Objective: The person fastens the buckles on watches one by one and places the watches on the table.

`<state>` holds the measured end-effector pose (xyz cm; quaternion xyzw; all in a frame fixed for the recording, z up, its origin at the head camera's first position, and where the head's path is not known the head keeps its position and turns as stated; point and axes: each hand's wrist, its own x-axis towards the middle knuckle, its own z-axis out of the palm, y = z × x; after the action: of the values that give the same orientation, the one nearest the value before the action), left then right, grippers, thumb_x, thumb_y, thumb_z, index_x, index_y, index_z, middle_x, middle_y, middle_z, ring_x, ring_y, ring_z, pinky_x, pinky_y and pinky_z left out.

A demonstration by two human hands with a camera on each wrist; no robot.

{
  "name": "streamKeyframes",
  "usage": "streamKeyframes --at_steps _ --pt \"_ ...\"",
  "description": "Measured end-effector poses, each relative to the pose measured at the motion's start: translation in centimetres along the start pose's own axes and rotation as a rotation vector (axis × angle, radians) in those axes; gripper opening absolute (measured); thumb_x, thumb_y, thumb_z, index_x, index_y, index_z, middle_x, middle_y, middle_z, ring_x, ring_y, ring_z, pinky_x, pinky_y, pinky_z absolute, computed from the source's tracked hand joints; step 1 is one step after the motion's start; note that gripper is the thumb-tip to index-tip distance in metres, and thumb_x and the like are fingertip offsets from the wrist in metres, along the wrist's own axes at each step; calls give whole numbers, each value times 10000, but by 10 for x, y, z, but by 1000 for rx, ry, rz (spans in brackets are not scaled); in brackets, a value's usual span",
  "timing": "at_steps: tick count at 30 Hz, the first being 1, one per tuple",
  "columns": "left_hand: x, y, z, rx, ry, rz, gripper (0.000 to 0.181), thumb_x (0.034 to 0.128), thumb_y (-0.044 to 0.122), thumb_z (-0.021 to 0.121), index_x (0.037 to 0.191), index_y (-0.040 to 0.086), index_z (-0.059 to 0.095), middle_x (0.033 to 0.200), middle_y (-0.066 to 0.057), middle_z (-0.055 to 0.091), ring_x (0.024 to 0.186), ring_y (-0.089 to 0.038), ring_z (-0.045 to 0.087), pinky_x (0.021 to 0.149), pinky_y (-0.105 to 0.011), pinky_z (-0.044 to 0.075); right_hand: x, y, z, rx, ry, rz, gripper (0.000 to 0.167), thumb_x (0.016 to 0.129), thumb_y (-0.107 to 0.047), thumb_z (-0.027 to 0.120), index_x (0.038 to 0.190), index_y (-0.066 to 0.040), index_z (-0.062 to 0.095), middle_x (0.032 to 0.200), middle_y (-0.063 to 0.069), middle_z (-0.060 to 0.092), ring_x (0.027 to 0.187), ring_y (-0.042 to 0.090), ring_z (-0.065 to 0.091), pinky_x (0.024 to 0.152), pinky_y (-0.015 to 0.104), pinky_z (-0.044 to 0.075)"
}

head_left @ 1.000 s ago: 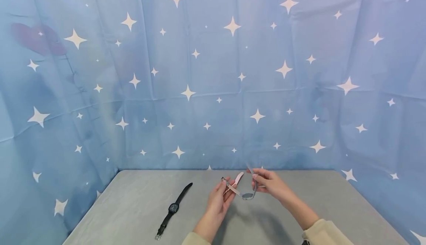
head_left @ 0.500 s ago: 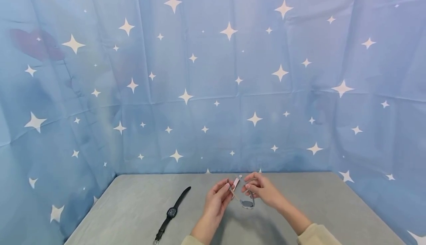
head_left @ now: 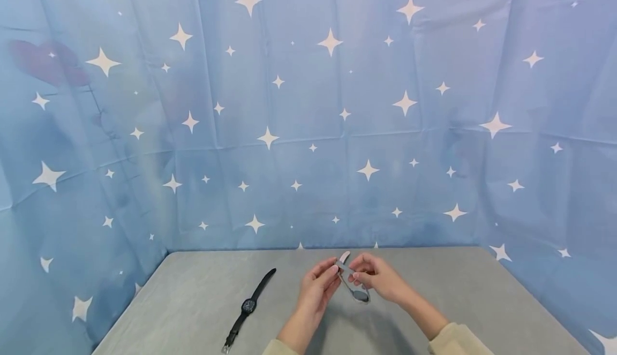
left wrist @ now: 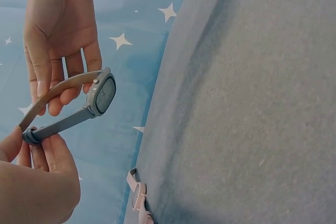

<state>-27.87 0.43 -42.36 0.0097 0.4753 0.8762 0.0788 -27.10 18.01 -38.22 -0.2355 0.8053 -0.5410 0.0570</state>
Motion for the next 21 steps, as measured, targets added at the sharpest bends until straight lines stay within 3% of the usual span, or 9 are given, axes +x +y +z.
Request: streamKeyframes --at_steps 6,10,21 --pt "-1 -2 -1 24 19 2 382 771 150 691 1114 16 586 1084 -126 590 966 -192 594 841 -315 453 0 1 3 4 6 -10 159 901 -22 487 1040 54 503 892 183 609 819 310 590 647 413 485" --pt "-1 -4 -1 47 29 2 378 761 156 702 1089 7 590 1029 -91 596 927 -169 602 838 -321 456 1 1 4 -1 -5 -4 174 908 -34 482 1053 60 498 900 174 609 810 253 591 649 414 483" --pt "-1 -4 2 88 4 44 347 777 160 685 1064 -3 577 998 -87 572 903 -164 594 828 -316 462 3 1 5 14 7 -12 208 902 -57 507 1069 66 505 915 182 606 827 237 595 684 418 486"
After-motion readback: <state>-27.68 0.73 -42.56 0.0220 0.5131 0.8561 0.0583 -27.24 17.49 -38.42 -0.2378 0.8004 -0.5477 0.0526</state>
